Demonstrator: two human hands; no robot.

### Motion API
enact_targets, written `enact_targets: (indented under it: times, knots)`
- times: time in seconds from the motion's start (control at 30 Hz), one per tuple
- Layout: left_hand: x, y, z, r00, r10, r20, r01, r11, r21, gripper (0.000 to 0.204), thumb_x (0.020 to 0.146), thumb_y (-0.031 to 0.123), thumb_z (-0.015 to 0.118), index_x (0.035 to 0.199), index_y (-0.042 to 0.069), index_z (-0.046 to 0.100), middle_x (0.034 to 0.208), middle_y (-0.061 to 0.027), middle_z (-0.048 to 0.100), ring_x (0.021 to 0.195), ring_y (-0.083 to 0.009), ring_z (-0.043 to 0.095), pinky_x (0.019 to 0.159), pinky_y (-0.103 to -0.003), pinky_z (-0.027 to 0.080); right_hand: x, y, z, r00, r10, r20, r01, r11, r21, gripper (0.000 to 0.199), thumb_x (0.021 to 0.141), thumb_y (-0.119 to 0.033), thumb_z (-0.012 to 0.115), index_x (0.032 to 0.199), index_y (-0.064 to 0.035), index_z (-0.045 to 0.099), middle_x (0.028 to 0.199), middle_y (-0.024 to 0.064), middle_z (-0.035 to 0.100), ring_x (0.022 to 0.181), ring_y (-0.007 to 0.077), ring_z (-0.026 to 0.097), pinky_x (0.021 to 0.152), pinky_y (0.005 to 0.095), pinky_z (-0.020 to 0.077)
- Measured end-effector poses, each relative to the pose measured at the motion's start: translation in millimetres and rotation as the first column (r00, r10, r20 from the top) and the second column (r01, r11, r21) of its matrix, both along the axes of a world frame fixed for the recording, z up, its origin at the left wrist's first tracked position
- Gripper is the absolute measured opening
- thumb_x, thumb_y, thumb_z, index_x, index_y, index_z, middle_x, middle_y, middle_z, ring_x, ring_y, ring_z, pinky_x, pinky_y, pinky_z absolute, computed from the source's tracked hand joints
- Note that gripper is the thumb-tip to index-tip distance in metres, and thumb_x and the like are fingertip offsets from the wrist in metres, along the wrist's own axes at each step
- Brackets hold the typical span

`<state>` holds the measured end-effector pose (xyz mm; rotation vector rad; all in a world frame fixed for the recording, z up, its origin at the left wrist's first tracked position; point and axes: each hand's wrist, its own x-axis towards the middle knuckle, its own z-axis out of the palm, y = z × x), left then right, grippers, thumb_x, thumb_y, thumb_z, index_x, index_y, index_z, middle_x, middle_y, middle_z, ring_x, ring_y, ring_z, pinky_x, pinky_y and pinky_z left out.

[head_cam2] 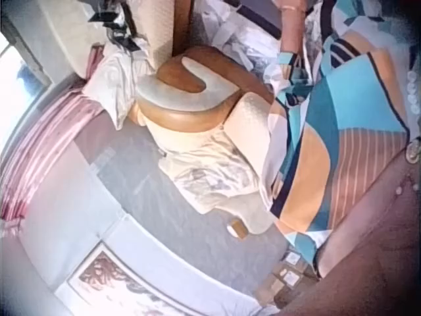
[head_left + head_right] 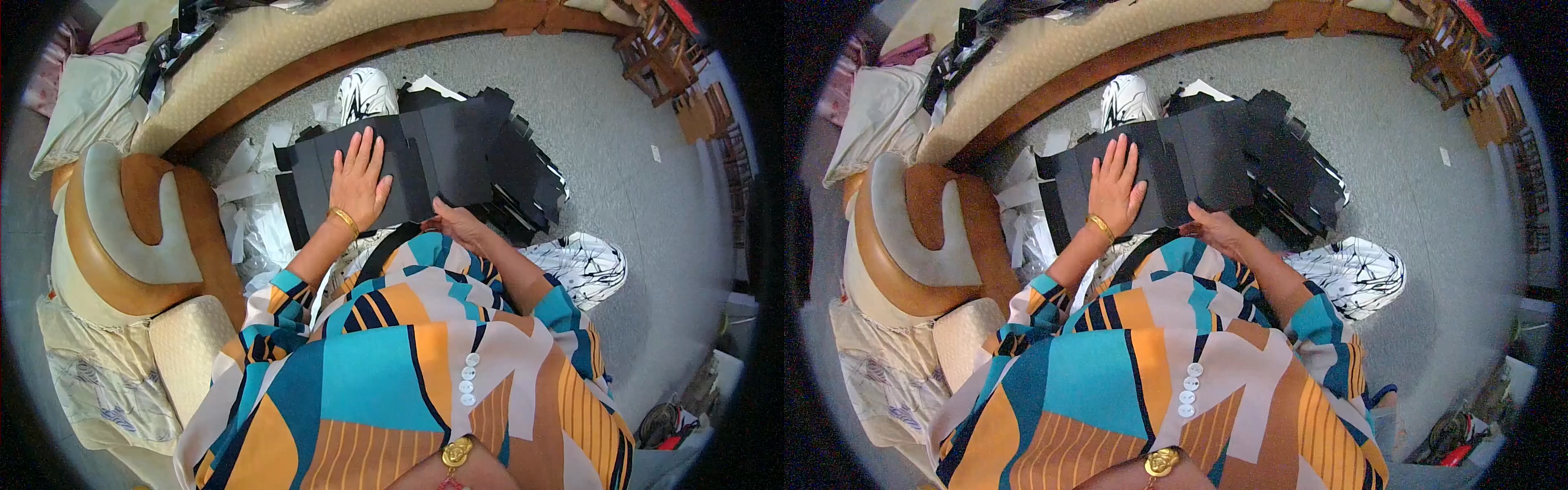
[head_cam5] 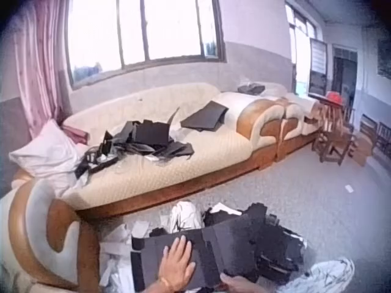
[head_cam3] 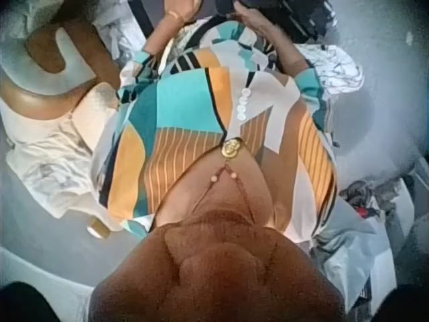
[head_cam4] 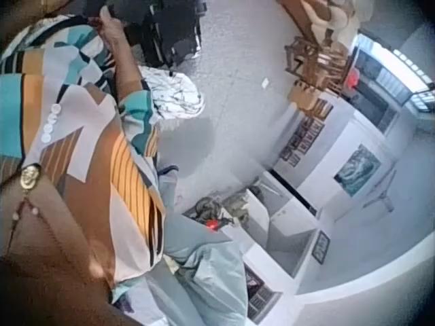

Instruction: Assemble cardboard product boxes by folding pre-cut black cardboard pieces.

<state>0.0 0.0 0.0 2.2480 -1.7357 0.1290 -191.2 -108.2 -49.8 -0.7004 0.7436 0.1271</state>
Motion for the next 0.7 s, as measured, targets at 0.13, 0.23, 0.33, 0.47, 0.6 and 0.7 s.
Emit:
enact_targets:
  times: [0.13,0.23,0.33,0.47,0.6,0.7]
  knots:
    - [-10,7,-1,0.996,0.048,-0.071,-0.051,0.998,-0.045,0.058,0.083,0.033,0.041,0.132,0.005,0.028,0.14,-0.0183,0.016,0.129,-0.0338,0.016,0.099,-0.052,0.019,6,13,19,0.997,-0.078,-0.025,0.078,0.997,0.001,0.042,0.079,-0.03,0.062,0.104,0.0027,0.053,0.093,0.0145,0.058,0.082,0.0231,0.058,0.074,0.0348,0.0487]
    - [-9,10,-2,0.993,0.05,-0.109,-0.055,0.998,-0.044,0.057,0.085,0.035,0.037,0.133,0.005,0.027,0.14,-0.0185,0.016,0.129,-0.0343,0.016,0.099,-0.052,0.018,4,16,38,0.997,-0.063,-0.036,0.063,0.998,-0.004,0.037,0.079,-0.024,0.062,0.105,0.0008,0.053,0.096,0.0122,0.058,0.084,0.0227,0.058,0.074,0.0352,0.0488]
    - [0,3,-8,0.957,0.037,-0.288,-0.088,0.982,-0.166,0.057,0.087,0.035,0.031,0.134,0.006,0.023,0.141,-0.0165,0.015,0.13,-0.0333,0.014,0.102,-0.049,0.014,15,21,53,0.988,-0.153,0.022,0.154,0.984,-0.094,0.036,0.081,-0.025,0.06,0.106,-0.0006,0.052,0.1,0.0113,0.056,0.086,0.0226,0.057,0.076,0.0342,0.0479]
    - [15,-10,-6,0.887,-0.016,-0.462,-0.103,0.967,-0.231,0.055,0.089,0.034,0.028,0.135,0.005,0.021,0.142,-0.0142,0.013,0.131,-0.0312,0.012,0.103,-0.048,0.012,35,26,66,0.993,-0.117,-0.018,0.117,0.993,0.011,0.034,0.084,-0.027,0.054,0.107,-0.002,0.05,0.103,0.0083,0.055,0.086,0.0213,0.055,0.08,0.0321,0.0458]
    - [24,1,-5,0.792,-0.095,-0.603,-0.148,0.929,-0.34,0.048,0.09,0.028,0.034,0.131,0.003,0.031,0.137,-0.0176,0.025,0.128,-0.0305,0.022,0.103,-0.038,0.018,31,13,67,0.953,-0.278,0.12,0.278,0.96,0.015,0.026,0.084,-0.02,0.055,0.104,-0.0033,0.053,0.097,0.0063,0.057,0.084,0.0184,0.055,0.074,0.0318,0.0455]
    - [-5,30,46,0.699,-0.155,-0.698,-0.366,0.761,-0.535,0.037,0.089,0.021,0.04,0.118,0.0,0.047,0.12,-0.0171,0.047,0.113,-0.0277,0.043,0.096,-0.032,0.031,6,1,72,0.903,-0.377,0.204,0.393,0.918,-0.042,0.018,0.082,-0.013,0.058,0.098,-0.0054,0.056,0.091,0.0053,0.059,0.081,0.0171,0.055,0.067,0.0324,0.0447]
